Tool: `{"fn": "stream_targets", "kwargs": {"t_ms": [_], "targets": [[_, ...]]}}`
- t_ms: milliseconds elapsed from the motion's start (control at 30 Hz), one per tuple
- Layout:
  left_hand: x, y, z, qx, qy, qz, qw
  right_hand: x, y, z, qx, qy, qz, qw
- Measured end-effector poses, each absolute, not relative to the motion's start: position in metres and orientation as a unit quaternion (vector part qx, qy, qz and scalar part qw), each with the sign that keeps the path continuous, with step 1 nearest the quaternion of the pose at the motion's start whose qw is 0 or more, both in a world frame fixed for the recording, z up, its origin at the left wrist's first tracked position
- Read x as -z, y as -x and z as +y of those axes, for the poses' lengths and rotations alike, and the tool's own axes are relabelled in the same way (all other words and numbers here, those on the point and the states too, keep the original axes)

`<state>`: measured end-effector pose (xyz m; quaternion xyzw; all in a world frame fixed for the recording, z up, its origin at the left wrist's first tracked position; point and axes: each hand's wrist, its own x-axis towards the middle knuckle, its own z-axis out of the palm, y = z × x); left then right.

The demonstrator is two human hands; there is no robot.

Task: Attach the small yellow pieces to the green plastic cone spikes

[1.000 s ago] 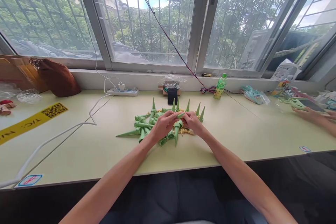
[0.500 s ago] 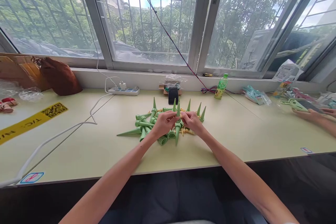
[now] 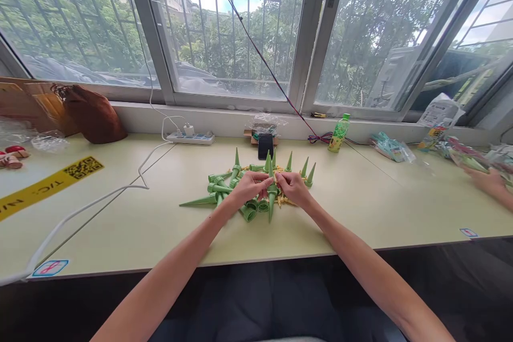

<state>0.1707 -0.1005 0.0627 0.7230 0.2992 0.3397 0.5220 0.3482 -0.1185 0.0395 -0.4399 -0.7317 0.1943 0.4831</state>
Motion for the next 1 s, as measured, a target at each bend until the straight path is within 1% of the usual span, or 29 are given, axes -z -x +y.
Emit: {"fn": "stream_targets", "kwargs": {"t_ms": [167, 433, 567, 733, 1000], "targets": [[-0.064, -0.1681, -0.0986, -0.327, -0.706, 0.302, 0.551, -0.0394, -0.347, -0.1206, -0.185, 0.433, -0.738, 0.483], [-0.0622, -0.1661, -0.0917, -0.303, -0.594, 0.308, 0.678, -0.0394, -0.3466, -0.1233, -0.134, 0.417, -0.763, 0.476], [-0.0637, -0.167, -0.0917, -0.305, -0.553, 0.306, 0.712, -0.0404, -0.3481, -0.1236, -0.096, 0.405, -0.785, 0.459], [-0.0605, -0.1695, -0.0919, -0.314, -0.56, 0.305, 0.704, -0.0393, -0.3482, -0.1214, -0.085, 0.402, -0.787, 0.46], [-0.0618, -0.172, -0.0991, -0.342, -0.641, 0.304, 0.616, -0.0384, -0.3461, -0.1194, -0.089, 0.436, -0.764, 0.468]]}}
